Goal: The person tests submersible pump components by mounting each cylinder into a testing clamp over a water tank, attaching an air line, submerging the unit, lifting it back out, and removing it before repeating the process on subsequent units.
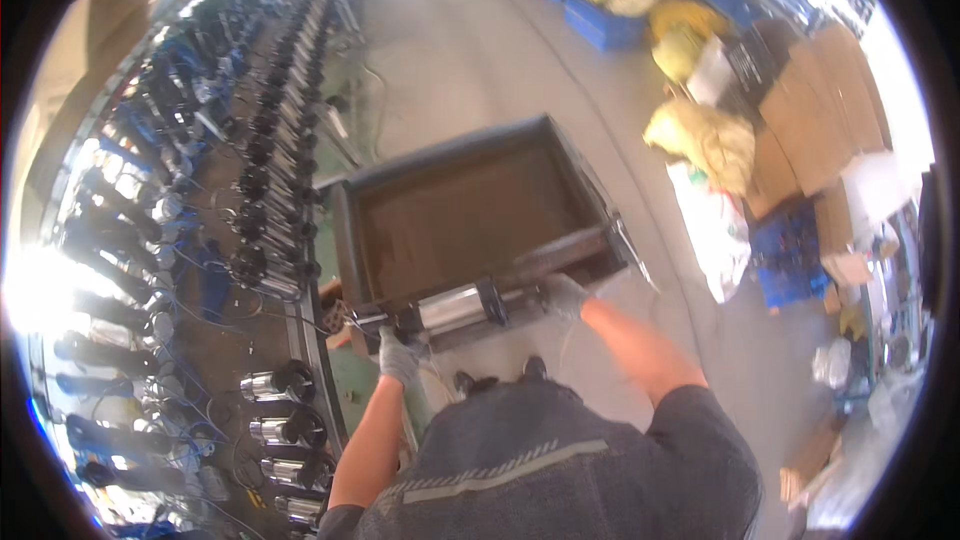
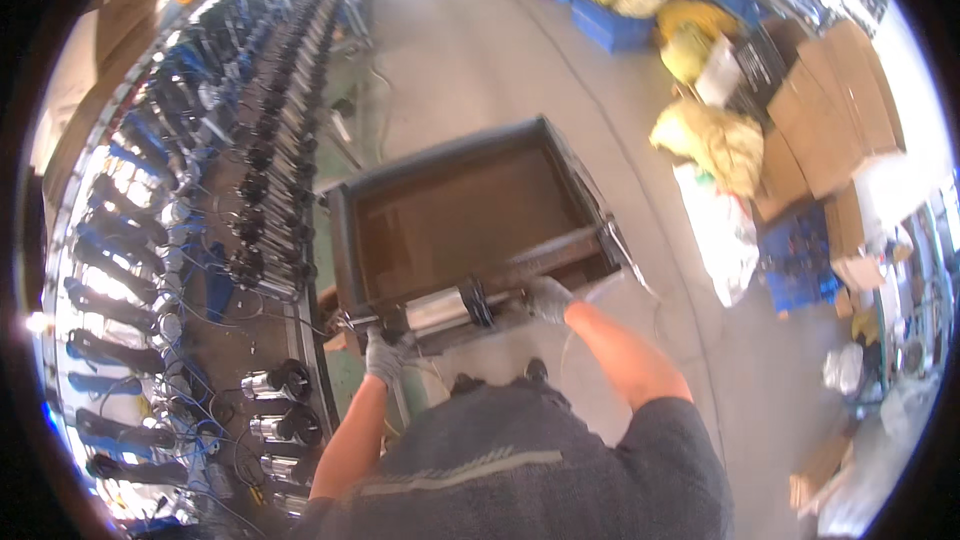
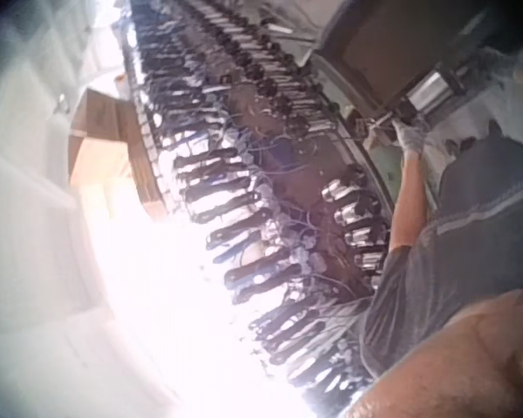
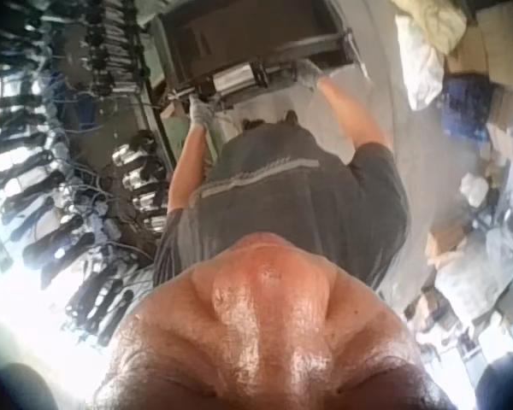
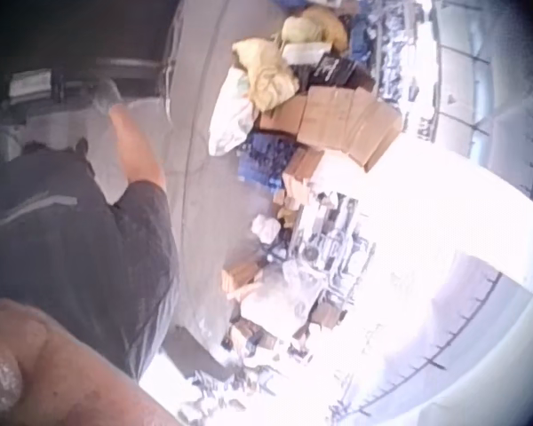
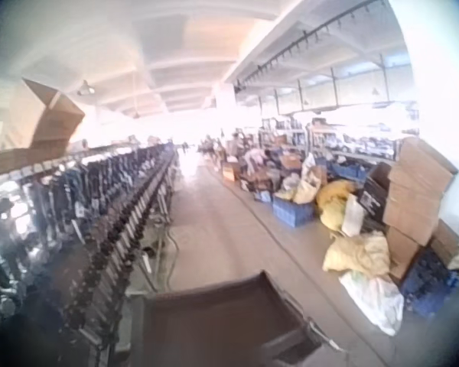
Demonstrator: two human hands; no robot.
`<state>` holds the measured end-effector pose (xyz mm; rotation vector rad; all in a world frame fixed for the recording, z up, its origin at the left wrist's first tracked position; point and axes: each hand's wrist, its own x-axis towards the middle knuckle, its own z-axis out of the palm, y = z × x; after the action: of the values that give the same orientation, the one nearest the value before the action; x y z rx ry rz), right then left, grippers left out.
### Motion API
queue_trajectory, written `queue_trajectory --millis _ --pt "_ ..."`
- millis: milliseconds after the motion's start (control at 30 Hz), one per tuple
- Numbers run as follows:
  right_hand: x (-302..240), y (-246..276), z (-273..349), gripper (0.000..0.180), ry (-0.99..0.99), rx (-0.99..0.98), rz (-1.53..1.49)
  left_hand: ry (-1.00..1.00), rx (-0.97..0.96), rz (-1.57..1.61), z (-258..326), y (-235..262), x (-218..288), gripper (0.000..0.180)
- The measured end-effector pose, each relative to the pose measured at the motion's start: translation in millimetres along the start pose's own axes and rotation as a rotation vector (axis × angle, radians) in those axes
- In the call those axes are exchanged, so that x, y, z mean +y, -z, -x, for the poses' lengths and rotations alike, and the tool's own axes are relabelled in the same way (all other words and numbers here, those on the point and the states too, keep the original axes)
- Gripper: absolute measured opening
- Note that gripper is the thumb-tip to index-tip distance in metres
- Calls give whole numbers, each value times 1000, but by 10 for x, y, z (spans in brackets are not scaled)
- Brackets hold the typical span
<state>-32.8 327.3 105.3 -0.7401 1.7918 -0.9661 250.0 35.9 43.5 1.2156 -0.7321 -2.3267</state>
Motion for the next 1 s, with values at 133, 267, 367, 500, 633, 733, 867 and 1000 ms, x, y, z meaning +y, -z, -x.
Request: queue_trajectory --millis 133,267,367,500,633,733,867,1000 --pt "86 -95 -78 37 219 173 312 -312 -133 -756 3 77 50 50" --pt "479 -265 -249 35 304 259 36 -386 -65 -1012 107 -10 111 61" --pt "648 -310 -363 36 326 239 -118 -400 -52 -1011 201 -89 116 61" --pt "621 -92 -296 36 364 321 304 -451 -23 -1008 235 -95 51 62" --pt "684 553 -30 28 -104 617 890 -481 -41 -988 164 -27 -3 64" --pt "1048 1047 304 30 -188 1211 320 -374 13 -928 104 2 -37 65" --pt "1651 1257 456 52 -527 880 449 -395 -10 -900 84 27 -31 69" --pt "1756 1487 252 65 -641 727 405 -352 10 -927 107 -17 23 73"
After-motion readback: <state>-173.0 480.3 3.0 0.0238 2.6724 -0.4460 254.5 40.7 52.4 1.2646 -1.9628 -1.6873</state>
